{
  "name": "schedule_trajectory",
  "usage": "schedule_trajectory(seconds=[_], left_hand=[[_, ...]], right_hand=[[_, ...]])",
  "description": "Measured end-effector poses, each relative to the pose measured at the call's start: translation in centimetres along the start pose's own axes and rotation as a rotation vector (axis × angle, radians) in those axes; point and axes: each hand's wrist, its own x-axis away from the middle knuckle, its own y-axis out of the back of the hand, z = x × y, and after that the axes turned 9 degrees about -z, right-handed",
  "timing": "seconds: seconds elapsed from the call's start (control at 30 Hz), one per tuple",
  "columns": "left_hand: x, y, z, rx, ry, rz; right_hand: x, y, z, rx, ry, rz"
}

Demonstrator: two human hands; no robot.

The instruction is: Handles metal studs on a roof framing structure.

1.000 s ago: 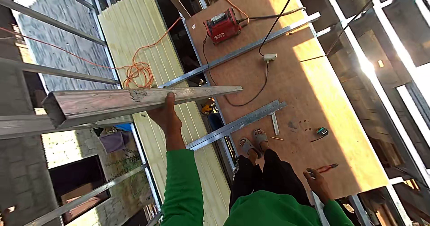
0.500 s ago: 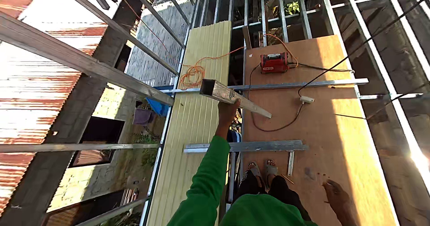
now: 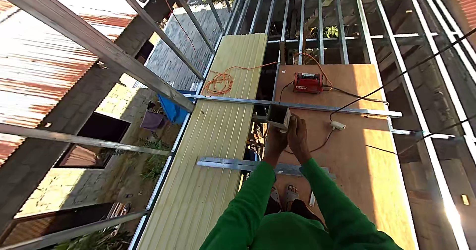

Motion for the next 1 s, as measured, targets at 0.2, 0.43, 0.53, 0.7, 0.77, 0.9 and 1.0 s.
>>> schedule_trajectory(seconds=[0.2, 0.43, 0.53, 0.7, 0.77, 0.9, 1.0], left_hand=[[1.0, 0.6, -0.1, 0.014, 0.004, 0.073], [2.3, 0.4, -0.5, -0.023, -0.054, 0.117], [2.5, 0.9, -0.1, -0.028, -0.043, 0.094], [2.1, 2.4, 0.6, -0.011, -0.04, 0.077], [2.1, 3.2, 1.1, 0.039, -0.011, 0.09], [1.6, 4.7, 3.5, 0.096, -0.074, 0.016], [0.5, 5.4, 5.0, -0.074, -0.236, -0.07]], right_hand=[[1.7, -0.1, -0.1, 0.024, 0.03, -0.101], [2.8, 1.3, 0.5, 0.076, -0.014, -0.098], [3.3, 1.1, 0.6, 0.044, -0.007, -0.048], [4.7, 3.5, -0.8, -0.108, 0.007, 0.099], [7.8, 6.1, -4.2, -0.089, -0.058, 0.116], [18.9, 11.1, -20.0, 0.152, -0.632, 0.089], [25.3, 13.2, -32.3, 0.263, -1.157, 0.109]])
